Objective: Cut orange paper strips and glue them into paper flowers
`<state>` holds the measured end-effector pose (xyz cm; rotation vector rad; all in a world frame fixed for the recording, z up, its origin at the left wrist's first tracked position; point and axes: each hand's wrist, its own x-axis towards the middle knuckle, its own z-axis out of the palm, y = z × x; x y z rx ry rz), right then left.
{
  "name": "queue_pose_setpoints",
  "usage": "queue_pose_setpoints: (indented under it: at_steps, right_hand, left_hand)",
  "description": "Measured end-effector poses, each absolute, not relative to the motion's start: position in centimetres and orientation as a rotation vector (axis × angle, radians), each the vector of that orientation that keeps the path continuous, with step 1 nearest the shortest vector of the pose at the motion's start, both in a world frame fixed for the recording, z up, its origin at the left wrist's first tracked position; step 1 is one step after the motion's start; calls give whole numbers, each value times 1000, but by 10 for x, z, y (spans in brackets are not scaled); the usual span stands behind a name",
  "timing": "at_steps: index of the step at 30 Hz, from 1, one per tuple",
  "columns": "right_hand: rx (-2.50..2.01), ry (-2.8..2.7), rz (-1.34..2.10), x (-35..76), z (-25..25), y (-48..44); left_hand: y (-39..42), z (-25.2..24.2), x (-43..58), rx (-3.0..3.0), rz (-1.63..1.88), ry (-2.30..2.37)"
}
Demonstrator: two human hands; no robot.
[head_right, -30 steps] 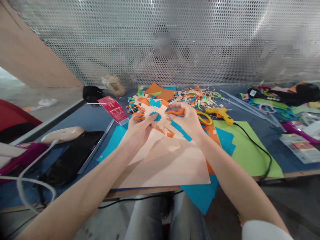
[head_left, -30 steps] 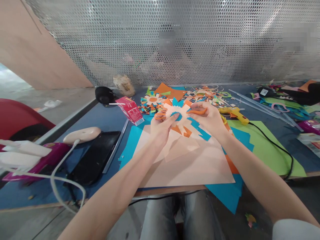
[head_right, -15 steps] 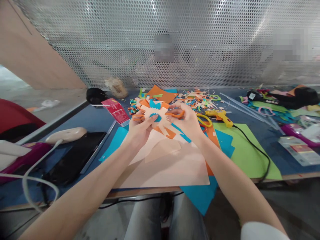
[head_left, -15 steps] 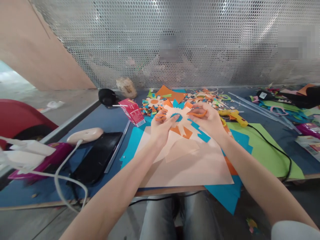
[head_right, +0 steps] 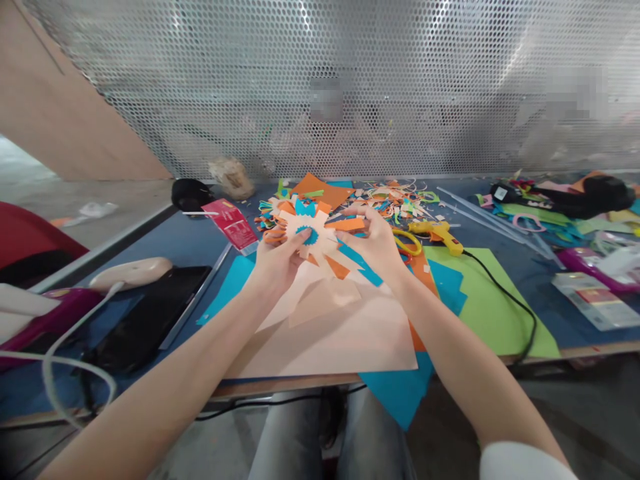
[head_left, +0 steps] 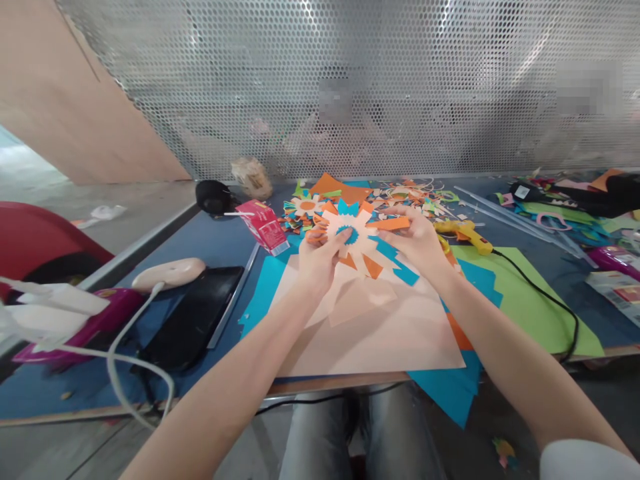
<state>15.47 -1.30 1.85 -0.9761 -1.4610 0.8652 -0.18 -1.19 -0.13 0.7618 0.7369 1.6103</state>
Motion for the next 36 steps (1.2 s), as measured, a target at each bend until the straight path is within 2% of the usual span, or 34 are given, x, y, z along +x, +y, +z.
queue_pose_setpoints:
  at_steps: [5, 8, 12, 15, 21, 28, 36]
  right_hand:
    - [-980, -1439, 832, 155, 17, -10]
    - [-927, -1388, 916, 158, 15, -7]
    - [-991, -1209, 1332, 161, 17, -6]
    - [-1037, -1190, 1620, 162, 22, -9]
    - [-993, -1246, 1724, 166, 27, -10]
    - [-1030, -1301, 1455, 160, 12, -7]
    - [-1035, -1255, 1482, 159, 9, -5]
  left_hand:
    - [-9, -7, -5, 971, 1711, 779]
    - [-10, -8, -14, 1469, 1966, 852]
    - [-18, -3, -29, 2539, 2089, 727]
    - [-21, -1, -33, 2967, 2039, 613]
    - [-19, -1, -34, 3135, 1933, 533]
    - [-20, -2, -34, 3165, 1776, 610]
    - [-25, -4, -30, 3277, 1646, 607]
